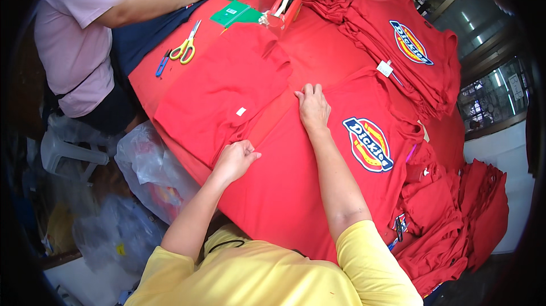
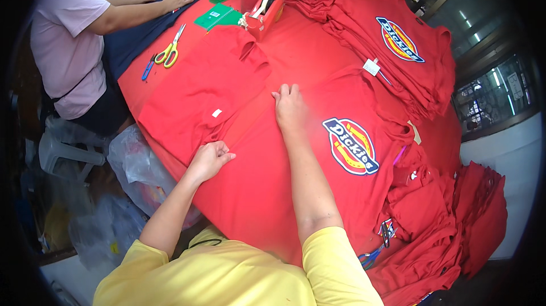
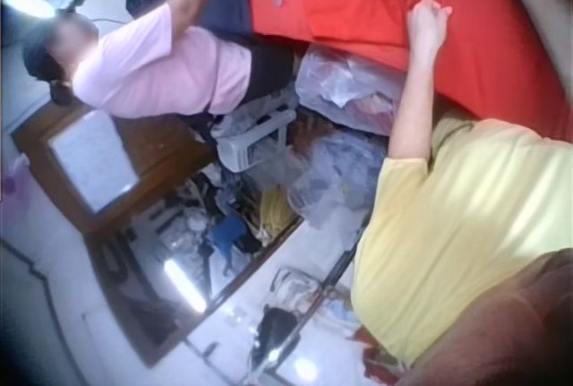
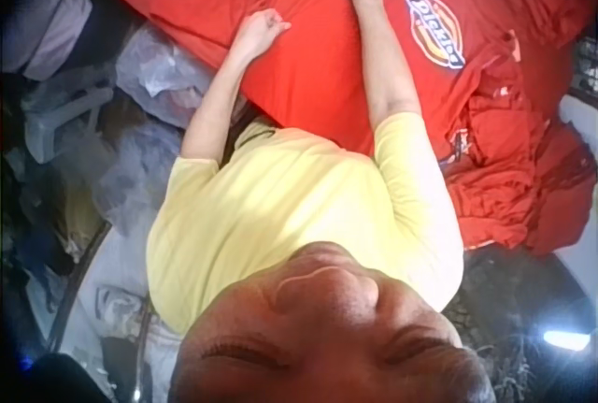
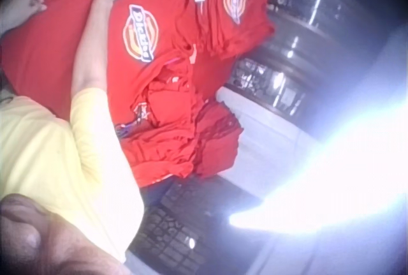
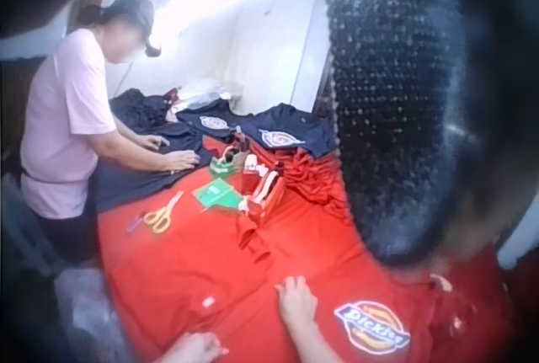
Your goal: The person inspects and folds several red and navy blue shirts, checking the logos and fabric surfaces on a red table. They spread out the shirts, smooth the fabric, and fold them into smaller squares before placing them in stacks.
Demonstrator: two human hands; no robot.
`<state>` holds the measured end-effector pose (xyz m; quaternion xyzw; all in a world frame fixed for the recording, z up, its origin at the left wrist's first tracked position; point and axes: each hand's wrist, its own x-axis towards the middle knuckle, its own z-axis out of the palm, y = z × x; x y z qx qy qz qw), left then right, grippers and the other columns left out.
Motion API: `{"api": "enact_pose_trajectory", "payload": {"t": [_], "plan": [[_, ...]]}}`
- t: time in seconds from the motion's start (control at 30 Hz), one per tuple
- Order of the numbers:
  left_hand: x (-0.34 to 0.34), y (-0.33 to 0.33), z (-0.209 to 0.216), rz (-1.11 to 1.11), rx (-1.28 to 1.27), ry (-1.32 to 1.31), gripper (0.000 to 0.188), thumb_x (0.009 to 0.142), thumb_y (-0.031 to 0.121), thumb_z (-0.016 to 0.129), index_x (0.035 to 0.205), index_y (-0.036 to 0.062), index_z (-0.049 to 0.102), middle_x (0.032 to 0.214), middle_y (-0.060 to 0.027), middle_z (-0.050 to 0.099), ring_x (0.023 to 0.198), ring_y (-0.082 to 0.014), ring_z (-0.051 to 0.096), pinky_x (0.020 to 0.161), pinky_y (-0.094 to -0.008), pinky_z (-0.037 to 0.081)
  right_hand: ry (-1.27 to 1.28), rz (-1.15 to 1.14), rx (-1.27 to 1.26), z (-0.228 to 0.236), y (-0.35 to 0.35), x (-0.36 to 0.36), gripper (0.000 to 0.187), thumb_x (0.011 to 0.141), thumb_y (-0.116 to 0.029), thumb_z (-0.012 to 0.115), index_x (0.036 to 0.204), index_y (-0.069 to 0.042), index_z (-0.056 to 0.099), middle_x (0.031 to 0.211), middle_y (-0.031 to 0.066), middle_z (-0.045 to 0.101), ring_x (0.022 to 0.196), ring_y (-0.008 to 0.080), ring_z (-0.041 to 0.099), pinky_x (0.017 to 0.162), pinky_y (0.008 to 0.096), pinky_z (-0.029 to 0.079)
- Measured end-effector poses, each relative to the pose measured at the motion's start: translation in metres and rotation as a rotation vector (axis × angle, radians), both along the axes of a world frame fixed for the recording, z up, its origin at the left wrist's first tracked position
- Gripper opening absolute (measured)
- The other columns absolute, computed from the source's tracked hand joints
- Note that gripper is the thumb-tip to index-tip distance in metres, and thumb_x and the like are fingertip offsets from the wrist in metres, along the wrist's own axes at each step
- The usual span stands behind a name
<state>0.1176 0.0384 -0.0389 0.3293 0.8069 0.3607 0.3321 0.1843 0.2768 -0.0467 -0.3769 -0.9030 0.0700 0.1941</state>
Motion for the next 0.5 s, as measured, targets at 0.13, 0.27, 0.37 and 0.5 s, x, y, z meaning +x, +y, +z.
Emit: {"api": "enact_pose_trajectory", "payload": {"t": [0.13,0.27,0.37,0.5], "plan": [[-0.005,0.007,-0.003,0.005,-0.015,-0.030,0.033,0.086,0.029,0.070,0.082,-0.0031,0.063,0.067,-0.0121,0.062,0.063,-0.0199,0.059,0.063,-0.0350,0.047,0.286,0.018,-0.164,0.005,0.010,0.004,0.021,0.091,-0.024,0.062,0.098,-0.006,0.055,0.100,0.0136,0.053,0.091,0.0323,0.058,0.076,0.0450,0.048],[-0.004,0.017,0.006,0.039,-0.038,-0.007,0.034,0.085,0.029,0.071,0.081,-0.0036,0.063,0.067,-0.0150,0.063,0.064,-0.0221,0.062,0.063,-0.0359,0.048,0.444,0.105,-0.125,0.001,-0.011,0.030,0.019,0.090,-0.020,0.062,0.100,-0.003,0.057,0.104,0.0163,0.053,0.095,0.0343,0.057,0.079,0.0424,0.047],[0.003,0.031,0.007,0.043,-0.024,0.088,0.034,0.084,0.029,0.072,0.082,-0.0036,0.063,0.068,-0.0154,0.063,0.065,-0.0238,0.063,0.063,-0.0368,0.048,0.074,0.220,0.059,-0.018,-0.039,0.048,0.043,0.092,-0.032,0.059,0.124,-0.003,0.056,0.132,0.0145,0.050,0.127,0.0332,0.044,0.105,0.0523,0.033],[0.007,0.029,-0.003,0.012,0.005,0.106,0.034,0.079,0.026,0.076,0.090,-0.0035,0.063,0.072,-0.0162,0.064,0.072,-0.0284,0.064,0.069,-0.0403,0.049,-0.190,0.132,0.077,-0.010,-0.055,0.039,0.083,0.090,-0.061,0.045,0.147,-0.004,0.031,0.155,0.0114,0.027,0.145,0.0291,0.017,0.115,0.0591,0.010]]}}
